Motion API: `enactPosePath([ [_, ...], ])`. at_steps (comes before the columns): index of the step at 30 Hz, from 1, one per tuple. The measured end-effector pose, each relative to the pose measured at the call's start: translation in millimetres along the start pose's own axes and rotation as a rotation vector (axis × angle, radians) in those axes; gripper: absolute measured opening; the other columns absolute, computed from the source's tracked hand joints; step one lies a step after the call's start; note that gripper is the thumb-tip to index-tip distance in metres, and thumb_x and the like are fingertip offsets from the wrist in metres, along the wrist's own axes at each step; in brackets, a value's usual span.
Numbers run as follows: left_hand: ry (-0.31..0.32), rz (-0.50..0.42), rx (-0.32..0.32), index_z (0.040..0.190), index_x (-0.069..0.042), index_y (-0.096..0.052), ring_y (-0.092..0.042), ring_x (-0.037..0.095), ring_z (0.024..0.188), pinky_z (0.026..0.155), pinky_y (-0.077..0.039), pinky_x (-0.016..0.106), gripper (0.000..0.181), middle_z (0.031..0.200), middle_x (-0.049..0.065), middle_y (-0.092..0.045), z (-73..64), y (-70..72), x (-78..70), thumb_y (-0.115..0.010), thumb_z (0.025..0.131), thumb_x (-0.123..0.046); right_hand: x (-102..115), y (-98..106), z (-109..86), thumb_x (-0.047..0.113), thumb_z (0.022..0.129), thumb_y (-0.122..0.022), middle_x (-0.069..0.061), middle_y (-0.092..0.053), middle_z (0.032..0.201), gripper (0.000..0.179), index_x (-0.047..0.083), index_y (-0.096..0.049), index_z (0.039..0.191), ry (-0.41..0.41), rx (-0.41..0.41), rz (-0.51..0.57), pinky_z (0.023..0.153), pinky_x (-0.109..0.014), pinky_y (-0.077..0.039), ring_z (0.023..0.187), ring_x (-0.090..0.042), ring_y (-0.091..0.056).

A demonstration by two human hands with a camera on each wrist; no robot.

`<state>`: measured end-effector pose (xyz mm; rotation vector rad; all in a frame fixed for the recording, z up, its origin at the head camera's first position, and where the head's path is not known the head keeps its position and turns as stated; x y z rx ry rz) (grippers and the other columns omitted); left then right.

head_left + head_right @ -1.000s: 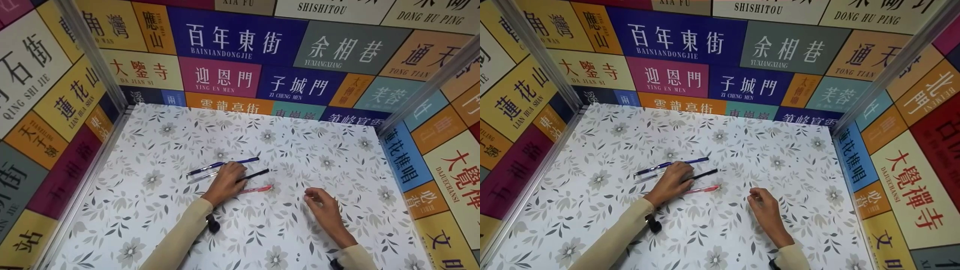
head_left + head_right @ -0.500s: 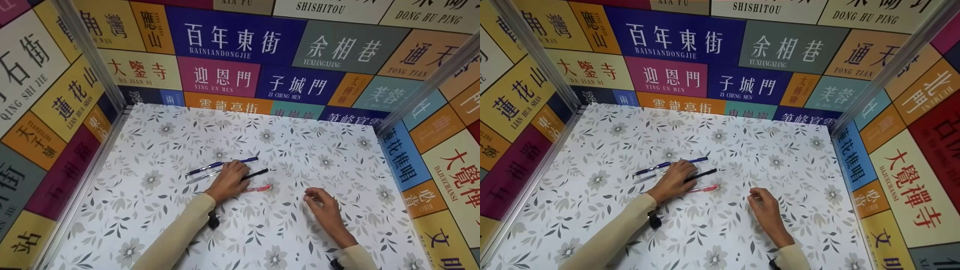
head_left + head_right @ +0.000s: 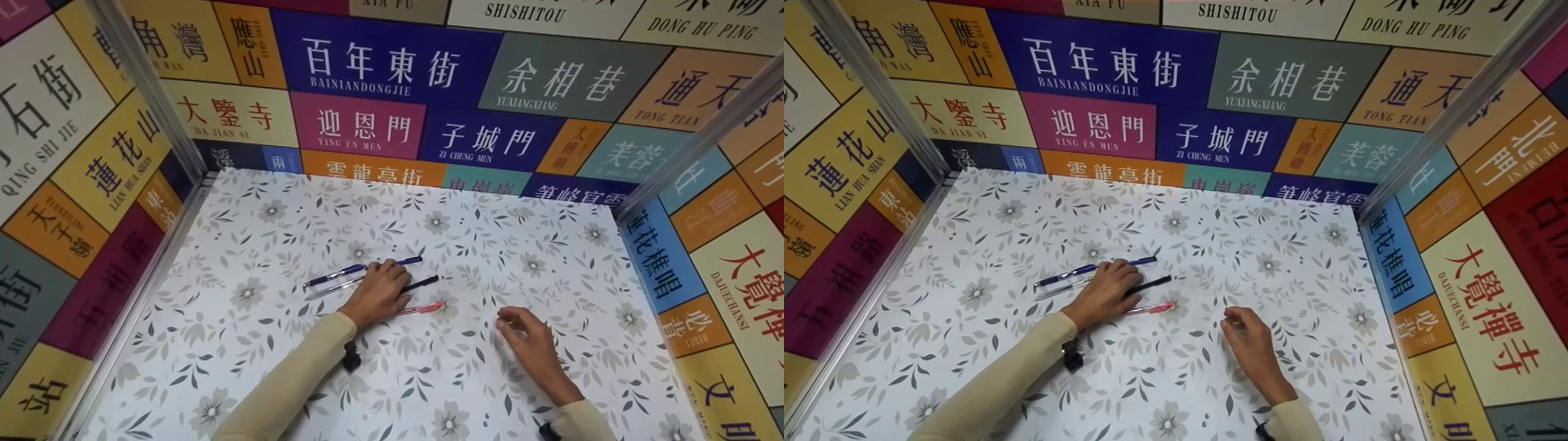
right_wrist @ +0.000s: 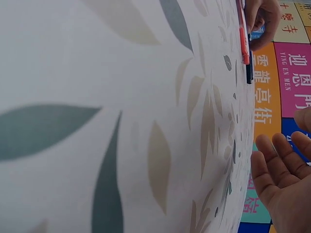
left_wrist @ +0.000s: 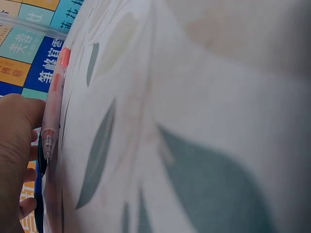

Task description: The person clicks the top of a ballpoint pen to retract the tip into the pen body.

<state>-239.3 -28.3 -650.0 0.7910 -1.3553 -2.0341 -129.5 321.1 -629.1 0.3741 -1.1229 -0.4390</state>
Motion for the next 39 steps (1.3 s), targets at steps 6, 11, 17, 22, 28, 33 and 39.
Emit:
enactPosePath([
  [6,0.017,0.002,0.011,0.124,-0.014,-0.076,-0.058,0.028,0.126,0.102,-0.046,0.053,0.031,0.132,0.005,-0.071,1.6,-0.6,-0.2,-0.070,0.106,-0.039,7.2,0.0,-0.5,-0.011,0.093,-0.080,-0.019,-0.078,0.110,0.029,-0.004,-0.075,0.121,-0.033,0.003,-0.001,0.091,-0.021,-0.058,0.098,-0.031,-0.077],
  [11,0.024,0.005,-0.012,0.114,-0.014,-0.078,-0.059,0.028,0.118,0.099,-0.046,0.052,0.024,0.122,0.005,-0.071,2.3,-1.7,-1.9,-0.070,0.106,-0.035,19.0,-1.9,0.0,-0.014,0.093,-0.078,-0.022,-0.078,0.107,0.027,-0.006,-0.074,0.118,-0.045,-0.024,-0.034,0.089,-0.029,-0.060,0.095,-0.036,-0.076],
  [17,0.016,0.015,-0.088,0.101,-0.014,-0.078,-0.064,0.027,0.105,0.094,-0.046,0.051,0.016,0.106,0.004,-0.072,1.7,-3.1,-5.0,-0.073,0.104,-0.029,1.6,-2.2,-1.9,-0.012,0.092,-0.079,-0.019,-0.079,0.106,0.028,-0.002,-0.075,0.118,-0.028,-0.026,-0.046,0.088,-0.024,-0.059,0.094,-0.034,-0.076],
  [22,0.010,0.017,-0.118,0.099,-0.013,-0.079,-0.066,0.028,0.103,0.094,-0.046,0.052,0.014,0.103,0.003,-0.074,1.7,-3.3,-5.9,-0.075,0.101,-0.026,-0.5,-0.5,-2.4,-0.014,0.091,-0.080,-0.015,-0.079,0.106,0.030,-0.001,-0.077,0.118,-0.003,-0.018,-0.021,0.088,-0.019,-0.057,0.092,-0.036,-0.076],
  [28,0.010,-0.005,-0.132,0.093,-0.012,-0.079,-0.067,0.028,0.096,0.090,-0.047,0.051,0.014,0.094,0.004,-0.074,1.2,-2.5,-6.9,-0.074,0.099,-0.023,1.6,2.6,-2.3,-0.009,0.095,-0.080,-0.013,-0.080,0.107,0.026,-0.002,-0.076,0.119,0.007,0.007,-0.008,0.089,-0.016,-0.056,0.094,-0.034,-0.077],
  [33,0.016,-0.049,-0.139,0.091,-0.012,-0.079,-0.066,0.028,0.092,0.091,-0.047,0.051,0.013,0.090,0.003,-0.074,-0.1,1.4,-8.4,-0.074,0.099,-0.021,1.8,4.7,-2.3,-0.006,0.097,-0.079,-0.015,-0.080,0.108,0.024,-0.003,-0.076,0.121,-0.010,0.013,0.000,0.089,-0.015,-0.056,0.095,-0.033,-0.077],
  [39,0.018,-0.098,-0.154,0.093,-0.012,-0.080,-0.066,0.026,0.093,0.093,-0.048,0.051,0.012,0.090,0.003,-0.074,-3.9,6.7,-9.4,-0.077,0.099,-0.021,5.7,2.8,-0.8,-0.008,0.096,-0.079,-0.018,-0.079,0.112,0.027,-0.005,-0.075,0.122,-0.035,0.017,0.011,0.090,-0.016,-0.056,0.098,-0.031,-0.077],
])
Point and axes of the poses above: each hand's wrist, its own z-axis towards the middle knuckle, its own y-axis out of the back of the hand, x = y × z, the point moved 1 cm from there along z, towards the middle knuckle
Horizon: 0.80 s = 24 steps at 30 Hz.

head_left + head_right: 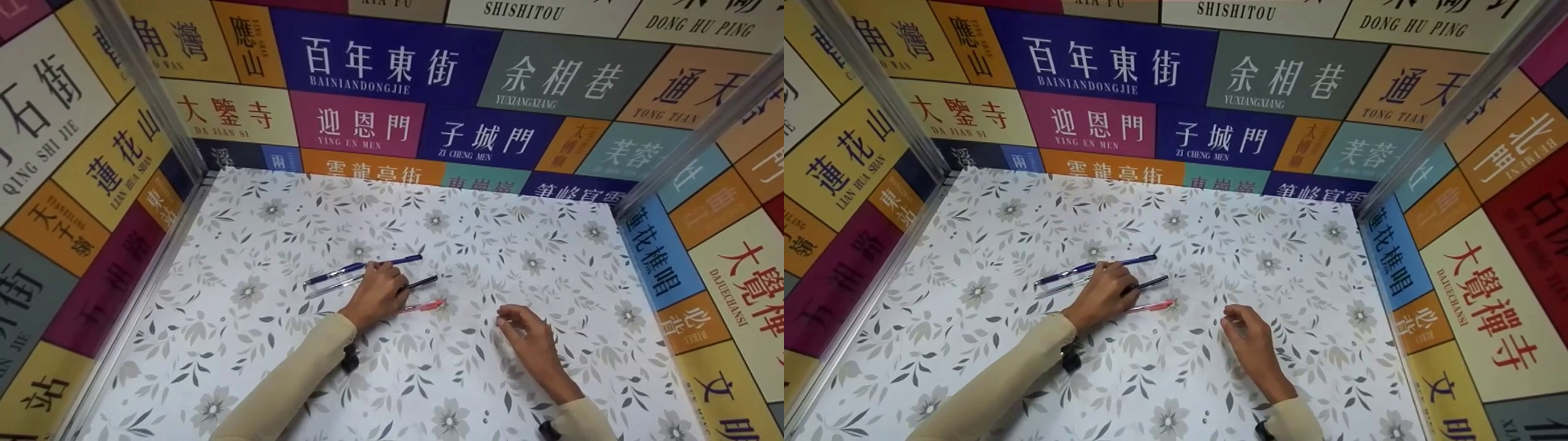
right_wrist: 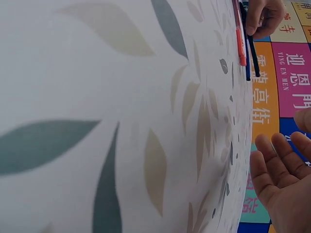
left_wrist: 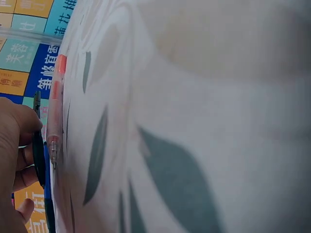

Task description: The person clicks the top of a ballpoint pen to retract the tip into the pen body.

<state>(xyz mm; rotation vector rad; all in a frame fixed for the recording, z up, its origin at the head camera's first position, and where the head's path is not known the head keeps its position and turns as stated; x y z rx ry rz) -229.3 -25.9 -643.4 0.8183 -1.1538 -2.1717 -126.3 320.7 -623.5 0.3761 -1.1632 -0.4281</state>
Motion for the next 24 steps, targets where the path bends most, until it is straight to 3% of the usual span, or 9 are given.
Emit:
enactPosePath([
  [6,0.015,-0.044,-0.038,0.095,-0.012,-0.082,-0.066,0.026,0.095,0.094,-0.048,0.050,0.009,0.090,0.001,-0.074,-3.5,3.1,-2.2,-0.081,0.098,-0.021,8.7,-4.8,1.7,-0.019,0.091,-0.077,-0.021,-0.077,0.107,0.033,-0.006,-0.074,0.121,0.040,-0.043,0.015,0.087,-0.016,-0.056,0.094,-0.035,-0.075],
  [14,0.028,-0.079,-0.077,0.097,-0.012,-0.082,-0.064,0.024,0.095,0.093,-0.046,0.048,0.007,0.090,0.000,-0.073,-7.9,8.1,-7.7,-0.082,0.095,-0.019,41.6,-6.0,3.7,-0.020,0.092,-0.075,-0.020,-0.077,0.106,0.032,-0.009,-0.072,0.121,0.038,-0.078,0.049,0.087,-0.016,-0.056,0.095,-0.030,-0.076],
  [24,0.090,-0.180,-0.074,0.102,-0.011,-0.082,-0.064,0.024,0.096,0.091,-0.044,0.047,0.009,0.093,0.000,-0.076,-11.1,16.6,-18.5,-0.081,0.099,-0.020,47.4,-6.1,5.4,-0.018,0.095,-0.073,-0.025,-0.075,0.110,0.033,-0.009,-0.069,0.127,-0.001,-0.057,0.128,0.088,-0.018,-0.057,0.099,-0.029,-0.077],
])
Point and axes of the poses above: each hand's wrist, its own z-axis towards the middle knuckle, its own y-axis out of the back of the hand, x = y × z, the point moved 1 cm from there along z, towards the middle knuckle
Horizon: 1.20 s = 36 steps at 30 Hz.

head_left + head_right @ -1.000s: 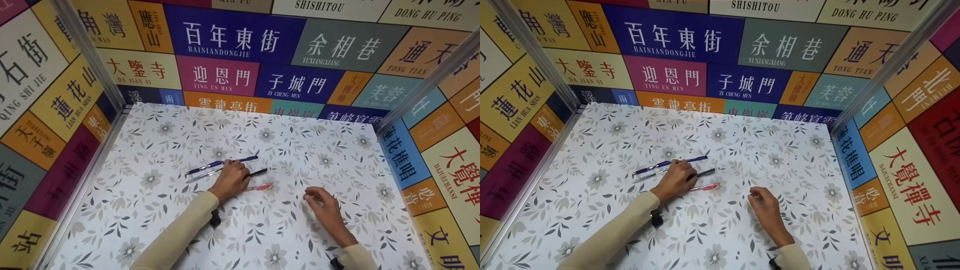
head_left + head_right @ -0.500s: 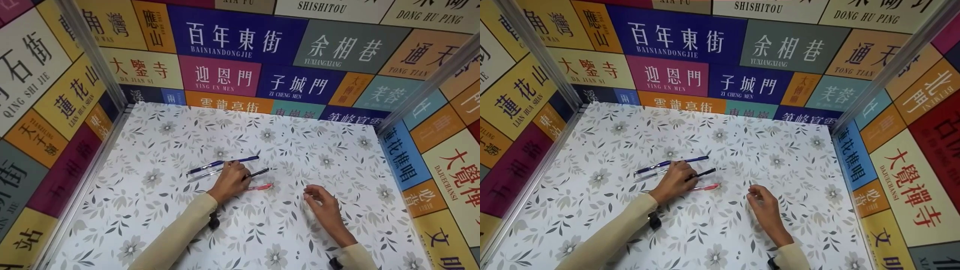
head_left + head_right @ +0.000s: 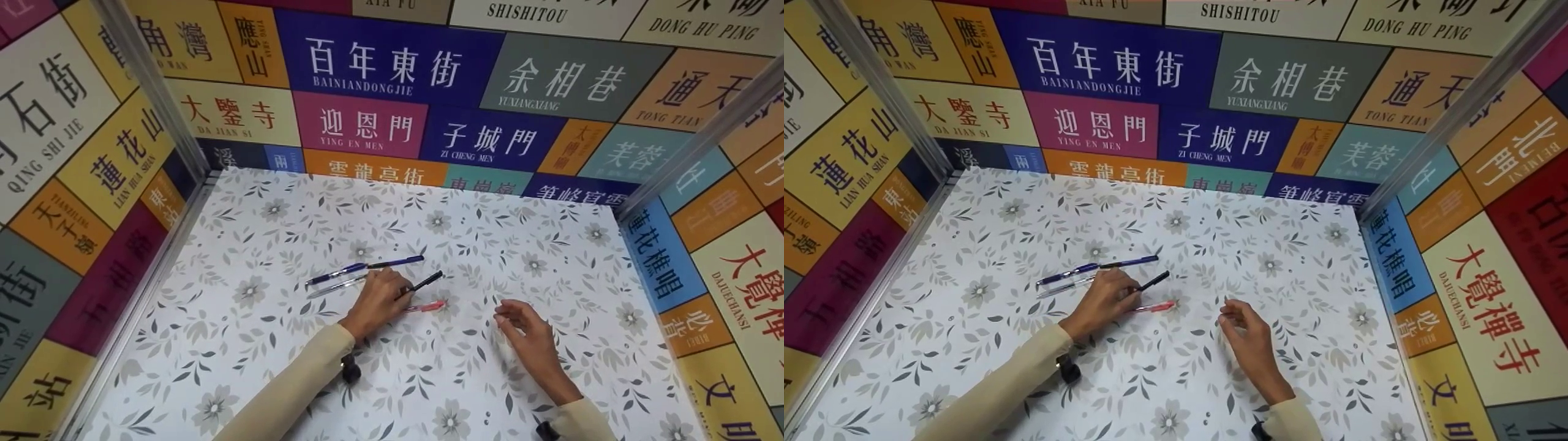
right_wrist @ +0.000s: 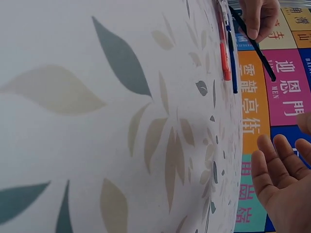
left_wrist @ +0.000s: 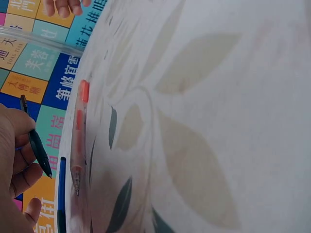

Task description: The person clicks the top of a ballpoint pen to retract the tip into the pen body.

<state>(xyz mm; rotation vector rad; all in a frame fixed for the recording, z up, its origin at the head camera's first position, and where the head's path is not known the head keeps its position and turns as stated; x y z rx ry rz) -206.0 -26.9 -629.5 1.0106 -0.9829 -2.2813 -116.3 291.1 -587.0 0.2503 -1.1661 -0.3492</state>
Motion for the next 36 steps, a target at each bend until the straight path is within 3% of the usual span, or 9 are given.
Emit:
enactPosePath([
  [13,0.046,-0.182,-0.001,0.107,-0.009,-0.082,-0.069,0.023,0.097,0.087,-0.045,0.045,0.010,0.097,0.002,-0.078,-2.9,2.5,-14.7,-0.079,0.102,-0.017,7.9,3.2,2.2,-0.014,0.098,-0.072,-0.032,-0.073,0.117,0.034,-0.007,-0.069,0.131,-0.066,0.015,0.084,0.090,-0.022,-0.059,0.105,-0.033,-0.076],
  [18,0.047,-0.219,-0.039,0.107,-0.008,-0.081,-0.069,0.022,0.095,0.086,-0.046,0.044,0.009,0.096,0.003,-0.077,-4.4,0.9,-17.6,-0.081,0.100,-0.014,10.8,4.2,2.8,-0.014,0.098,-0.073,-0.030,-0.074,0.116,0.034,-0.007,-0.069,0.131,-0.050,0.013,0.081,0.089,-0.022,-0.059,0.104,-0.031,-0.076],
  [29,0.061,-0.284,-0.049,0.109,-0.007,-0.080,-0.070,0.023,0.097,0.089,-0.047,0.045,0.009,0.099,0.004,-0.078,-6.2,-0.3,-27.5,-0.080,0.101,-0.012,-11.8,5.9,3.7,-0.014,0.098,-0.073,-0.027,-0.074,0.118,0.036,-0.007,-0.068,0.133,-0.061,0.025,0.099,0.087,-0.021,-0.059,0.105,-0.031,-0.076],
  [36,0.057,-0.329,-0.056,0.108,-0.006,-0.080,-0.070,0.023,0.097,0.091,-0.048,0.045,0.009,0.099,0.005,-0.078,-5.3,-0.6,-37.3,-0.081,0.100,-0.010,-9.5,3.9,7.3,-0.013,0.099,-0.071,-0.029,-0.073,0.118,0.035,-0.011,-0.065,0.134,-0.031,0.032,0.081,0.085,-0.019,-0.058,0.104,-0.030,-0.076],
])
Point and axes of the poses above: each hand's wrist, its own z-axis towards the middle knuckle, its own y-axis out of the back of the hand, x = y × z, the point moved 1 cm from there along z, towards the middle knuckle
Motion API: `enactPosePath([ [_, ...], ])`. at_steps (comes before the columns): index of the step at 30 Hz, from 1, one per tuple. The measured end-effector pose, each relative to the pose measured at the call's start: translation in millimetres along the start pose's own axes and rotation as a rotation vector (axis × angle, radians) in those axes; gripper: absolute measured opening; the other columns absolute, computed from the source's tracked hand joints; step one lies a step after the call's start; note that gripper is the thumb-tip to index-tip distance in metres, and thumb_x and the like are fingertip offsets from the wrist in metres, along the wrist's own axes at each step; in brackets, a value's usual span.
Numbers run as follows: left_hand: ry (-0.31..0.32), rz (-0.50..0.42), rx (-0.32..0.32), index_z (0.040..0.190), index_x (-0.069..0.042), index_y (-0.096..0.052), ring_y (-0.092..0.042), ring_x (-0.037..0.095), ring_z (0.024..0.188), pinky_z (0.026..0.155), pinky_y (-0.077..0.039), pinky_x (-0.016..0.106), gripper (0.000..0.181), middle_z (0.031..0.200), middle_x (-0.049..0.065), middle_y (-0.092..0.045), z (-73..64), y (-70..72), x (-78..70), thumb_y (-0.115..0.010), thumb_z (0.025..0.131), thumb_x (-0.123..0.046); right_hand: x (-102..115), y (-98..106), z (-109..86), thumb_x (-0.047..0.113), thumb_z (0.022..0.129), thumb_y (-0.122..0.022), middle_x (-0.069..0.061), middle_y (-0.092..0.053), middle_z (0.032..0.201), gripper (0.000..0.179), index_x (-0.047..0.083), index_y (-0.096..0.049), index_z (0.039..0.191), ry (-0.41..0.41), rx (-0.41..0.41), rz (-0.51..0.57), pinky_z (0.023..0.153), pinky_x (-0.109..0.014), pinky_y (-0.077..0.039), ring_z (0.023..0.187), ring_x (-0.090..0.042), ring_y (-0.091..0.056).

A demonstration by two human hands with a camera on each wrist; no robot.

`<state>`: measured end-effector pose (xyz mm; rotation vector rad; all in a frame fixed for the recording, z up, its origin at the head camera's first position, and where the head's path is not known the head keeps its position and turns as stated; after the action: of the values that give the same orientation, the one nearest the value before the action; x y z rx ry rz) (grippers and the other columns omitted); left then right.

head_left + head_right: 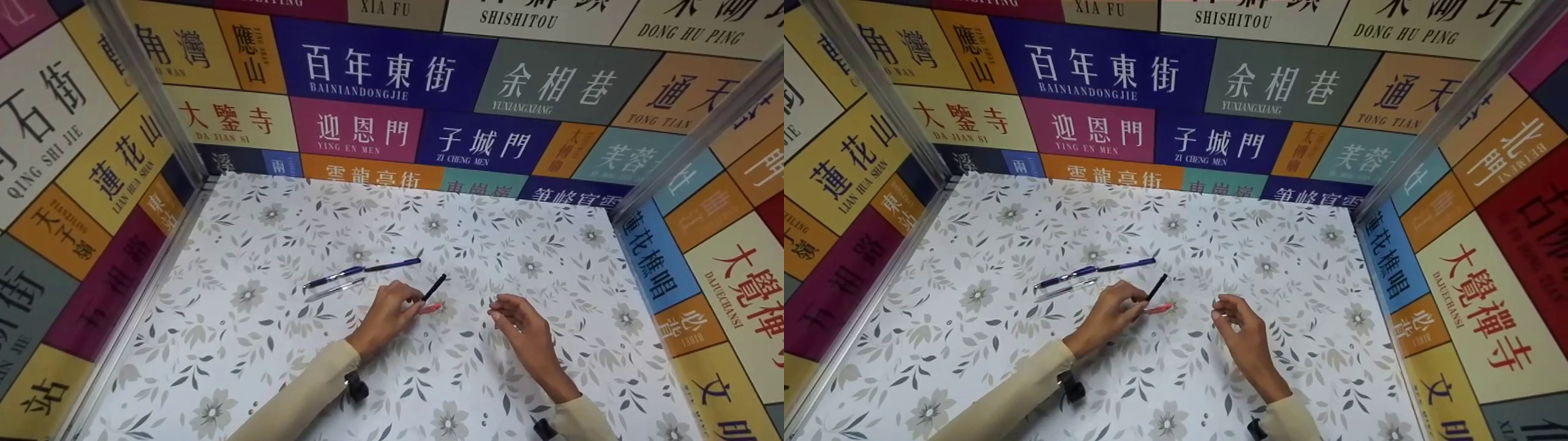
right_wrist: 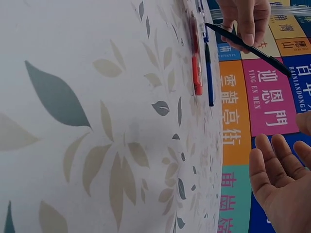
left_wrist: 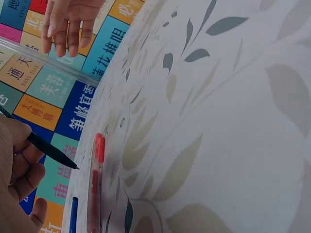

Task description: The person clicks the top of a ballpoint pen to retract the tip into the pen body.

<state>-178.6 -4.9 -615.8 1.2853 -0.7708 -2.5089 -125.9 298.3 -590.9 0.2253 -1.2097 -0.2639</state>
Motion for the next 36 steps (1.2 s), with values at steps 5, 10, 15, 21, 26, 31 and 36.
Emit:
enactPosePath([
  [5,-0.007,-0.034,0.015,0.107,-0.005,-0.082,-0.070,0.022,0.098,0.094,-0.050,0.046,0.009,0.101,0.002,-0.080,1.7,-2.7,-5.6,-0.081,0.101,-0.011,1.5,-4.1,2.1,-0.015,0.099,-0.071,-0.030,-0.072,0.118,0.037,-0.006,-0.067,0.135,0.034,0.020,0.014,0.090,-0.019,-0.058,0.106,-0.029,-0.076],
  [10,-0.029,-0.054,0.012,0.105,-0.008,-0.083,-0.072,0.024,0.095,0.091,-0.051,0.046,0.011,0.099,0.001,-0.081,3.4,-5.0,-12.0,-0.080,0.103,-0.018,7.3,-9.2,5.2,-0.009,0.100,-0.075,-0.018,-0.076,0.118,0.036,0.001,-0.070,0.134,0.057,0.052,-0.006,0.092,-0.021,-0.058,0.106,-0.025,-0.076],
  [15,-0.041,-0.081,0.008,0.107,-0.007,-0.084,-0.072,0.025,0.095,0.092,-0.051,0.046,0.015,0.100,0.002,-0.081,3.1,-6.0,-16.3,-0.080,0.103,-0.021,14.0,-14.1,8.5,-0.005,0.101,-0.075,-0.014,-0.076,0.118,0.034,0.004,-0.070,0.134,0.069,0.082,-0.002,0.089,-0.022,-0.059,0.104,-0.028,-0.076],
  [21,-0.031,-0.111,0.011,0.107,-0.004,-0.083,-0.071,0.023,0.095,0.094,-0.050,0.044,0.011,0.101,0.002,-0.080,1.0,-8.1,-19.5,-0.080,0.102,-0.014,16.4,-18.0,10.7,-0.006,0.102,-0.074,-0.018,-0.075,0.118,0.035,0.004,-0.070,0.135,0.087,0.098,0.020,0.090,-0.022,-0.059,0.106,-0.034,-0.076],
  [26,0.002,-0.140,0.016,0.109,-0.007,-0.082,-0.070,0.020,0.095,0.095,-0.049,0.042,0.008,0.100,0.000,-0.080,0.6,-8.9,-23.4,-0.080,0.102,-0.011,16.6,-21.8,11.5,-0.006,0.103,-0.073,-0.023,-0.074,0.120,0.036,0.002,-0.068,0.137,0.062,0.117,0.074,0.092,-0.024,-0.060,0.109,-0.033,-0.075],
  [31,0.022,-0.135,0.015,0.110,-0.009,-0.081,-0.069,0.017,0.095,0.094,-0.050,0.040,0.009,0.100,0.000,-0.078,0.2,-10.9,-26.9,-0.080,0.101,-0.009,17.2,-26.2,11.9,-0.004,0.104,-0.071,-0.028,-0.072,0.122,0.036,0.000,-0.066,0.139,0.046,0.145,0.109,0.098,-0.026,-0.059,0.111,-0.029,-0.075],
  [36,0.004,-0.128,0.012,0.110,-0.008,-0.081,-0.070,0.016,0.096,0.097,-0.051,0.042,0.010,0.100,0.002,-0.078,0.8,-14.3,-28.1,-0.081,0.101,-0.011,18.7,-29.8,12.5,-0.007,0.104,-0.070,-0.030,-0.071,0.121,0.038,-0.001,-0.065,0.141,0.073,0.159,0.129,0.096,-0.025,-0.060,0.111,-0.024,-0.075],
])
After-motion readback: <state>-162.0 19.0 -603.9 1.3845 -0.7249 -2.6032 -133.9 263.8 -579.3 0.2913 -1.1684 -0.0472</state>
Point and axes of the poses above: each hand's wrist, its own z-axis towards the middle knuckle, its own y-axis out of the back of the hand, x = y × z, the point moved 1 cm from there along z, towards the middle knuckle
